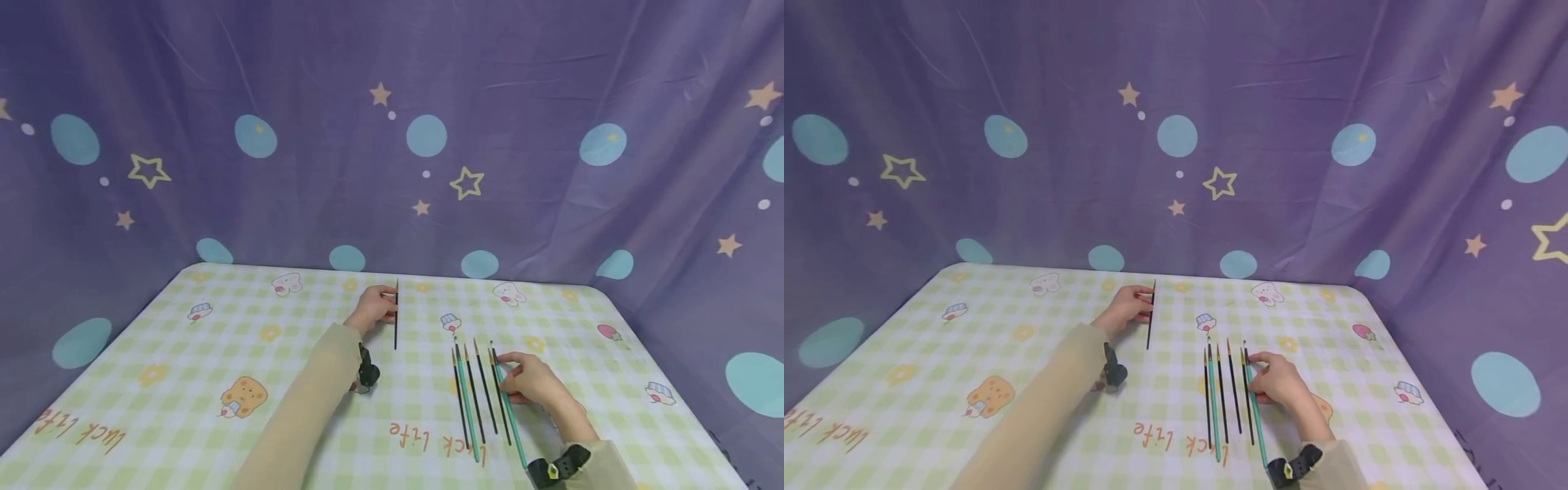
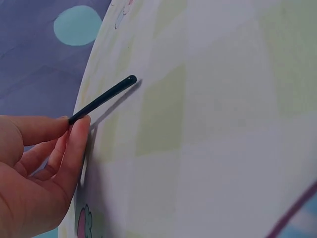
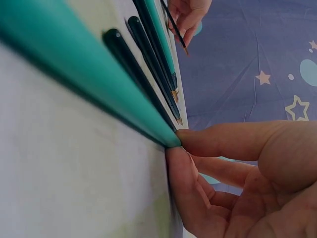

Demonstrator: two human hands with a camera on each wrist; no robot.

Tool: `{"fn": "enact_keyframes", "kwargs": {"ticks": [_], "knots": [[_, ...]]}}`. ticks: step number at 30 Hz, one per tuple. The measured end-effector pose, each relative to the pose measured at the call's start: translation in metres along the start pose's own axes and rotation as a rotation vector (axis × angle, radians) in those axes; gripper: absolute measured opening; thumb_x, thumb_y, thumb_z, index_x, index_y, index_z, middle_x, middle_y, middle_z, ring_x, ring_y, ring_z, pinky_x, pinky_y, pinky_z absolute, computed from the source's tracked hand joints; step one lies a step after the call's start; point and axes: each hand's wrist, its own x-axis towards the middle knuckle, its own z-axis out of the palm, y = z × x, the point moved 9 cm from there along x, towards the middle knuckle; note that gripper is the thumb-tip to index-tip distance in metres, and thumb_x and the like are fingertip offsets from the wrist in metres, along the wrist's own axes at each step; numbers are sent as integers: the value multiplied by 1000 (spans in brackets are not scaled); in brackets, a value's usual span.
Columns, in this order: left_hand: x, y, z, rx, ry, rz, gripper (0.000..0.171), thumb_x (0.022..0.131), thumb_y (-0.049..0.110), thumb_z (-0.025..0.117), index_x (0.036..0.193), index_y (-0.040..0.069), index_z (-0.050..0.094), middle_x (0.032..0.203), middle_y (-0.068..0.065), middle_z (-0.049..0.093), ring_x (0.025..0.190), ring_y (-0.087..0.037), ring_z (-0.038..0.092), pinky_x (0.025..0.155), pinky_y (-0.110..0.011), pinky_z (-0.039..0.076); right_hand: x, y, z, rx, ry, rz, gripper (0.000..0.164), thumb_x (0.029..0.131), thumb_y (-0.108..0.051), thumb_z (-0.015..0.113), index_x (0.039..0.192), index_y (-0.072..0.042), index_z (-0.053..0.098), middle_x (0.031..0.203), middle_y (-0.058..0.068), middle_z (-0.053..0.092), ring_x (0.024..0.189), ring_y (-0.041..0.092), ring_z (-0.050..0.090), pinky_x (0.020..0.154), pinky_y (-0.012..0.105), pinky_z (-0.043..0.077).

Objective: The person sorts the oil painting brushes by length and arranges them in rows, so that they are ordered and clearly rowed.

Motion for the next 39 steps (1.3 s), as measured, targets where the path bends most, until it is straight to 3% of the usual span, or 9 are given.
{"fn": "enact_keyframes", "kwargs": {"ticks": [6,14,17,18,21,23,26,31,39], "knots": [[1,-5,0,8,28,-54,41,85,-3,57,124,5,54,116,-18,57,77,-22,63,55,-27,55,1,1,0,-10,-8,11,53,73,6,62,124,0,50,79,11,54,56,16,54,49,29,51],[4,-5,0,74,73,-64,36,83,-2,57,118,4,57,102,-16,61,68,-18,60,50,-25,54,1,0,0,1,-11,11,53,74,5,62,125,0,50,79,11,54,56,16,54,49,30,51],[1,-3,-1,113,85,-60,35,83,1,58,118,5,57,99,-14,62,64,-15,60,57,-30,56,2,0,0,4,-7,15,53,73,4,63,125,-1,51,80,11,54,56,16,54,49,29,51],[-1,-2,-1,136,94,-59,35,83,3,59,118,6,57,98,-13,63,62,-15,61,66,-33,56,2,1,0,4,-4,21,53,73,4,63,125,-2,51,80,11,55,55,16,55,49,29,51],[-7,0,-5,184,135,-64,34,82,8,63,116,9,60,93,-9,66,58,-14,63,102,-46,34,2,1,0,-1,-4,24,53,73,4,63,125,-2,51,80,11,55,56,16,55,50,29,51],[-9,0,-7,204,164,-68,32,81,10,65,113,11,62,90,-6,67,57,-14,64,107,-53,14,1,1,0,-3,-6,20,53,74,4,63,125,-2,51,80,11,55,56,16,55,50,29,51],[-11,-1,-9,193,201,-68,29,79,10,67,108,12,64,87,-4,68,56,-13,64,104,-56,6,1,1,0,-6,-9,12,52,74,4,63,124,-1,51,80,11,56,56,16,55,50,29,51],[-11,-2,-9,194,240,-52,27,77,9,69,103,11,66,84,-4,68,52,-13,62,99,-57,8,2,2,0,-6,-7,21,53,74,4,64,124,-2,51,79,10,56,56,16,55,50,29,51],[-13,0,-9,121,270,2,26,76,3,69,101,4,66,88,-11,69,53,-13,63,101,-40,29,2,3,1,1,-15,14,52,75,4,63,125,-1,50,82,12,56,60,17,57,52,30,53]]}}
